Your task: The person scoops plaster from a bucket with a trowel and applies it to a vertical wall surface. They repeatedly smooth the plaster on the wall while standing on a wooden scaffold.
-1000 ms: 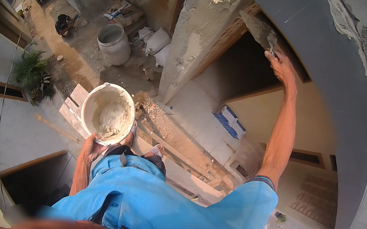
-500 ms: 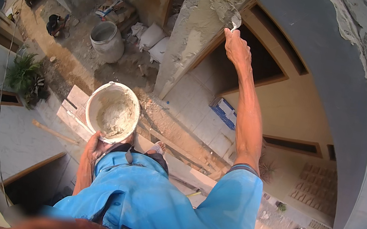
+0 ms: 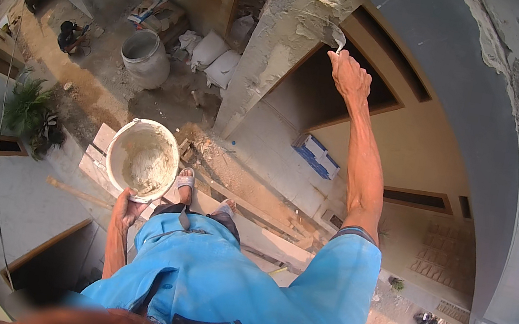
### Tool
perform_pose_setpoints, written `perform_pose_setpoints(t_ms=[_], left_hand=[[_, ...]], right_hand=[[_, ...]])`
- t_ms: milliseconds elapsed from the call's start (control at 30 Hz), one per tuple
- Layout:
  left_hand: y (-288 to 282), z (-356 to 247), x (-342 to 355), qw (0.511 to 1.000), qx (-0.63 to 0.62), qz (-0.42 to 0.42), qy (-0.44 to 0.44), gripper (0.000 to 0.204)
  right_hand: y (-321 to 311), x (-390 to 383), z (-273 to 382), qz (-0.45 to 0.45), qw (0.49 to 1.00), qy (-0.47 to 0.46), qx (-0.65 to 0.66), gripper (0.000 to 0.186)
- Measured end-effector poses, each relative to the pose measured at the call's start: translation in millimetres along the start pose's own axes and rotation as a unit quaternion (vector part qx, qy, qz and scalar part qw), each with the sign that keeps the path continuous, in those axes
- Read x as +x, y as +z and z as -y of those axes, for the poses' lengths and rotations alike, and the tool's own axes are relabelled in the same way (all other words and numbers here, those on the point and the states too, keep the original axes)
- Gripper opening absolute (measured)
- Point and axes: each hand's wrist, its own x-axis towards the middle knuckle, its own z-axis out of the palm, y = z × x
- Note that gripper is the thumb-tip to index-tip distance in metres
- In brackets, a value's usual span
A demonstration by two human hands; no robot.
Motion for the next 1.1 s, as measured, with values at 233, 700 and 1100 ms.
perform_pose_setpoints(t_ms=[233, 700, 1100], left_hand=[[4.2, -2.5, 10.0, 0.999, -0.03, 0.005, -0.041, 0.055], [8.3, 12.6, -0.2, 0.998, 0.008, -0.014, -0.061, 0.051], [-14.8, 11.3, -3.6, 0.997, 0.016, -0.031, -0.066, 0.048]], right_hand=[[-66.7, -8.4, 7.9, -0.021, 0.998, 0.057, 0.033, 0.053], [4.4, 1.6, 3.7, 0.07, 0.936, 0.177, 0.297, 0.067], [82.7, -21.7, -11.4, 0.107, 0.95, 0.164, 0.242, 0.052]])
